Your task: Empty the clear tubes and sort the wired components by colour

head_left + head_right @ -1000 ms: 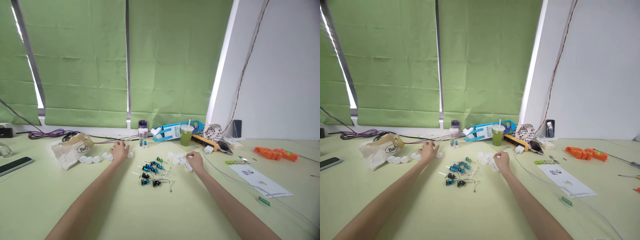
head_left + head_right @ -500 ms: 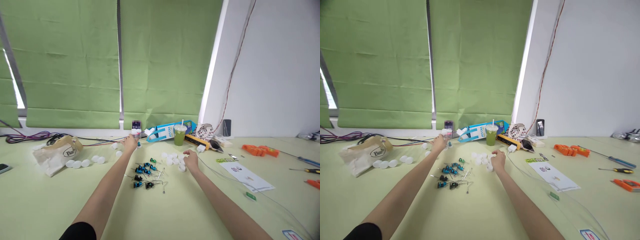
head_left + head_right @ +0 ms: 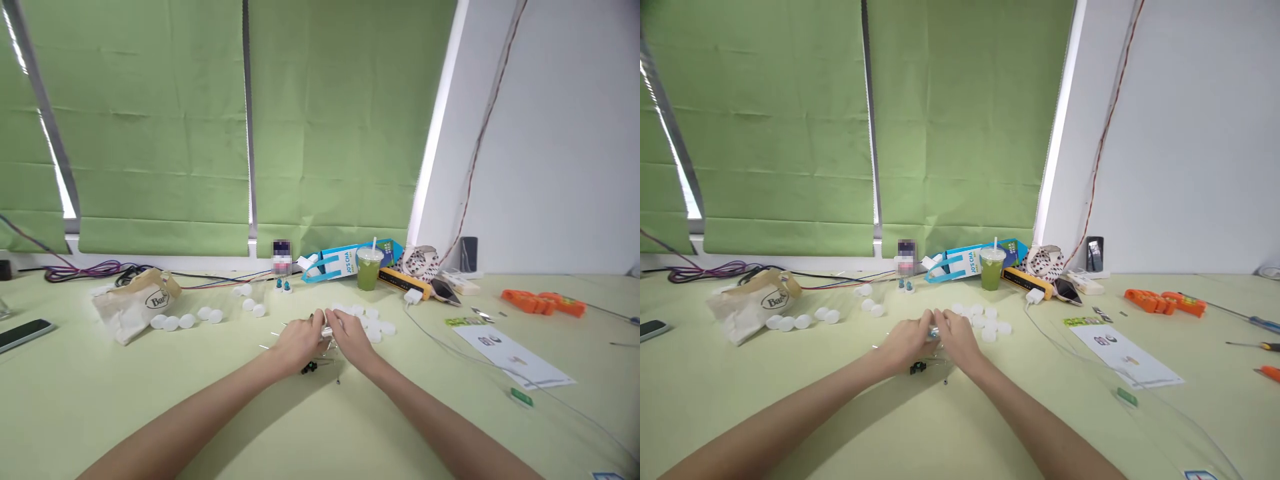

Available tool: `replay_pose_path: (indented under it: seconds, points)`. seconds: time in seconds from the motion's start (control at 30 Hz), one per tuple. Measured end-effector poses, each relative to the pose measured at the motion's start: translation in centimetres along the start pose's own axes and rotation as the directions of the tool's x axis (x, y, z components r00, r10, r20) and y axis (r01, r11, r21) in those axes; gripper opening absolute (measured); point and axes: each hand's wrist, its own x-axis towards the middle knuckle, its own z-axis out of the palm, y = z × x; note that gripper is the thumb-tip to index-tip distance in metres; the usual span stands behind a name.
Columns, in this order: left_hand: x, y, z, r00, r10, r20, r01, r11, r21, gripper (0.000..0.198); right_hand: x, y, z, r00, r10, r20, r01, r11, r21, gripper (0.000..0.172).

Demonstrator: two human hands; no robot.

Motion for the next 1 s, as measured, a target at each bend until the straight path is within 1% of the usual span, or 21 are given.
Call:
replay_pose_path:
  seconds: [0.03,0.1,0.13,0.17,0.2,0.23,0.27,0.3,0.33,0.37,0.4,0.47,0.53,0.57,0.6,0.67,0.77,0.83,0.9,0.93,1.0]
  points:
    - [-0.3,0.3,-0.3,1.0,0.01,0.025,-0.008,0.997,-0.072,0.029,-0.2,-0.1,0.2,1.0,-0.009,-0.006,0.009,1.0,-0.024,0.043]
    - [-0.7,0.1,-1.3,0.988,0.08,0.133,-0.037,0.954,-0.298,0.032,-0.4,-0.1,0.0,0.999,-0.039,0.011,0.039,0.999,-0.026,0.043]
    - [-0.8,-0.4,-2.0,0.962,0.146,0.229,-0.029,0.894,-0.448,0.034,-0.4,0.0,-0.2,0.998,-0.064,0.027,0.064,0.998,-0.006,0.042]
    - [-0.8,-1.1,-2.7,0.907,0.227,0.356,0.033,0.802,-0.596,0.036,-0.4,0.0,-0.6,0.996,-0.086,0.034,0.085,0.996,0.028,0.039]
    - [-0.8,-1.8,-3.3,0.857,0.288,0.428,0.11,0.709,-0.697,0.038,-0.3,0.0,-1.0,0.994,-0.1,0.039,0.097,0.992,0.079,0.035]
    - [-0.8,-2.7,-3.8,0.855,0.291,0.43,0.164,0.634,-0.756,0.039,-0.2,0.0,-1.3,0.994,-0.097,0.045,0.09,0.985,0.15,0.032]
    - [-0.8,-3.5,-4.1,0.861,0.283,0.423,0.197,0.581,-0.79,0.04,-0.1,0.0,-1.6,0.995,-0.081,0.064,0.064,0.97,0.235,0.03]
    - [-0.7,-4.2,-4.3,0.863,0.273,0.425,0.226,0.543,-0.808,0.041,0.0,0.0,-1.9,0.992,-0.061,0.108,0.024,0.948,0.317,0.03]
    - [-0.7,-4.7,-4.4,0.871,0.258,0.419,0.243,0.516,-0.821,0.043,0.1,-0.1,-2.0,0.982,-0.047,0.181,-0.026,0.923,0.383,0.03]
    - [-0.6,-5.1,-4.3,0.873,0.252,0.417,0.252,0.498,-0.83,0.044,0.1,-0.2,-2.1,0.961,-0.044,0.274,-0.079,0.903,0.422,0.031]
    - [-0.6,-5.4,-4.3,0.872,0.257,0.416,0.256,0.485,-0.836,0.046,0.0,-0.3,-2.1,0.925,-0.049,0.377,-0.129,0.892,0.433,0.032]
    - [-0.5,-5.4,-4.1,0.855,0.303,0.422,0.252,0.469,-0.847,0.046,-0.2,-0.6,-2.0,0.826,-0.072,0.559,-0.193,0.895,0.401,0.036]
    - [-0.5,-5.0,-4.0,0.816,0.369,0.446,0.255,0.463,-0.849,0.047,-0.4,-1.0,-1.9,0.739,-0.11,0.665,-0.201,0.906,0.373,0.04]
    - [-0.5,-4.8,-4.1,0.793,0.397,0.462,0.262,0.463,-0.847,0.046,-0.5,-1.2,-1.9,0.707,-0.13,0.695,-0.194,0.91,0.368,0.04]
    - [-0.4,-4.6,-4.1,0.778,0.414,0.473,0.27,0.46,-0.846,0.046,-0.6,-1.3,-1.9,0.685,-0.146,0.714,-0.186,0.912,0.365,0.038]
    - [-0.4,-4.4,-4.3,0.765,0.426,0.482,0.289,0.442,-0.849,0.044,-0.7,-1.3,-1.9,0.672,-0.148,0.726,-0.189,0.913,0.361,0.036]
    - [-0.2,-4.6,-4.2,0.771,0.404,0.492,0.34,0.391,-0.855,0.04,-0.7,-1.1,-1.7,0.67,-0.11,0.734,-0.249,0.898,0.362,0.04]
    - [-0.1,-4.7,-3.9,0.772,0.387,0.504,0.378,0.358,-0.854,0.036,-0.7,-1.1,-1.5,0.648,-0.087,0.756,-0.292,0.889,0.353,0.043]
    - [-0.1,-4.7,-3.5,0.764,0.386,0.517,0.406,0.336,-0.85,0.034,-0.7,-1.2,-1.3,0.626,-0.068,0.777,-0.316,0.889,0.332,0.039]
    - [-0.1,-4.7,-3.4,0.758,0.389,0.524,0.414,0.333,-0.847,0.034,-0.7,-1.3,-1.3,0.623,-0.061,0.78,-0.322,0.889,0.326,0.036]
    - [-0.1,-4.7,-3.5,0.76,0.38,0.528,0.406,0.357,-0.841,0.034,-0.6,-1.2,-1.3,0.639,-0.051,0.767,-0.335,0.88,0.338,0.031]
